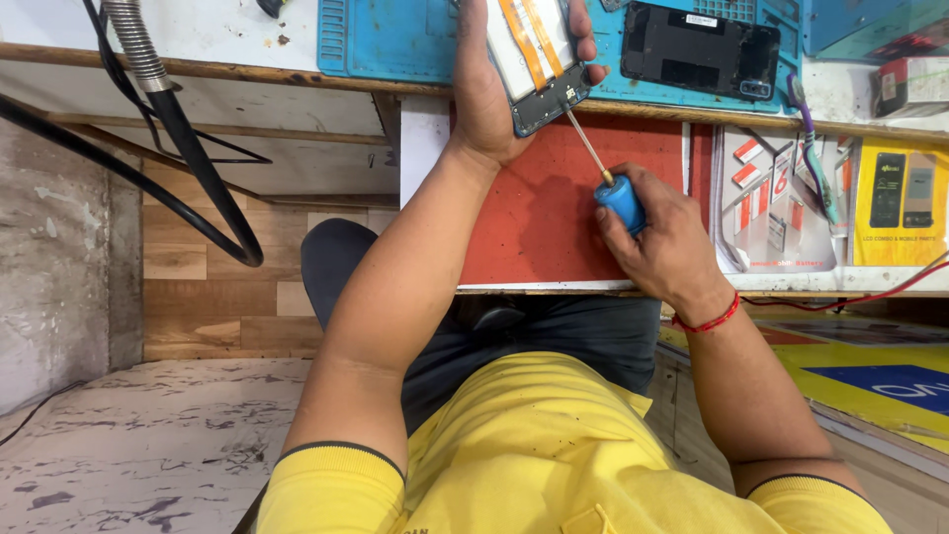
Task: The person removes the back cover of a smartphone and uses a screwdriver to unscrew multiple screws from the internal metal frame. The person then continues to unscrew additional screws around the battery and camera area.
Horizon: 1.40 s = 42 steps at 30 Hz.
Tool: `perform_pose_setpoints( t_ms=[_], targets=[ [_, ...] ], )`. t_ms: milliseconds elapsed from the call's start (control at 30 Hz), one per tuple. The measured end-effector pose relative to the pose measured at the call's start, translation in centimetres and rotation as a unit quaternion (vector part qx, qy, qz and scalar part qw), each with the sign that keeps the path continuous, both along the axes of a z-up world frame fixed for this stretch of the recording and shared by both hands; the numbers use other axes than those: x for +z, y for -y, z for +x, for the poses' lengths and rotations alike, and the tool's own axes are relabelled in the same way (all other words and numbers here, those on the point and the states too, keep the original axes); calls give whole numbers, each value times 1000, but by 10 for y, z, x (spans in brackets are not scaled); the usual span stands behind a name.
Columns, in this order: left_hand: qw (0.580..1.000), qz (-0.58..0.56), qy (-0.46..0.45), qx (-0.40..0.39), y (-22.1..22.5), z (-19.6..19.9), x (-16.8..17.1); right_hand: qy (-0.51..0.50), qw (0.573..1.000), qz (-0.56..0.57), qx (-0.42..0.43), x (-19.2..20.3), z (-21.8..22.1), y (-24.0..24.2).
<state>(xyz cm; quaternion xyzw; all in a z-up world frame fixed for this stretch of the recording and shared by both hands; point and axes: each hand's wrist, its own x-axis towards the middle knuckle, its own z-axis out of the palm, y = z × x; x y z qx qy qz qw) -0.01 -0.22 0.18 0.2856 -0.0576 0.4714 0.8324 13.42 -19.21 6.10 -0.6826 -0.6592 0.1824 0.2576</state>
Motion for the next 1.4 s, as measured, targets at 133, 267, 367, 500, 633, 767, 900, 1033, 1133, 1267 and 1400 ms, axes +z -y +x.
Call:
perform_pose_setpoints(
  t_ms=[133,267,367,500,633,767,900,1033,1133,1267,1400],
  targets=[
    [999,-19,13,-24,-2,2,-7,-7,1000,9,23,-6,-1,1],
    [999,-37,8,-18,-5,3,-16,-14,1000,-3,-8,-8,5,-2],
    [999,-40,13,-19,-4,2,-16,-3,1000,14,5,-8,4,-4],
    [999,-26,21,-21,-5,1,-11,-3,1000,20,18,-5,1,-5],
    [999,-32,25,-19,-4,0,-9,-21,999,4,24,-3,-4,-4],
    [998,-42,29,-21,-3,0,-8,-24,999,12,38,-4,-7,-5],
    [998,-55,32,-23,-3,-1,-7,-31,998,22,52,-5,-7,-6],
    [997,-65,46,-23,-6,0,-5,-30,999,20,11,-2,-6,-7],
    [994,-99,31,-26,-4,-1,-9,-39,999,-6,-17,1,-6,1],
    [988,-145,39,-48,-3,-3,8,-37,999,14,-2,8,-9,-3],
    [993,-106,15,-43,3,-5,9,-27,1000,-5,-10,7,-2,2]
  ],
)
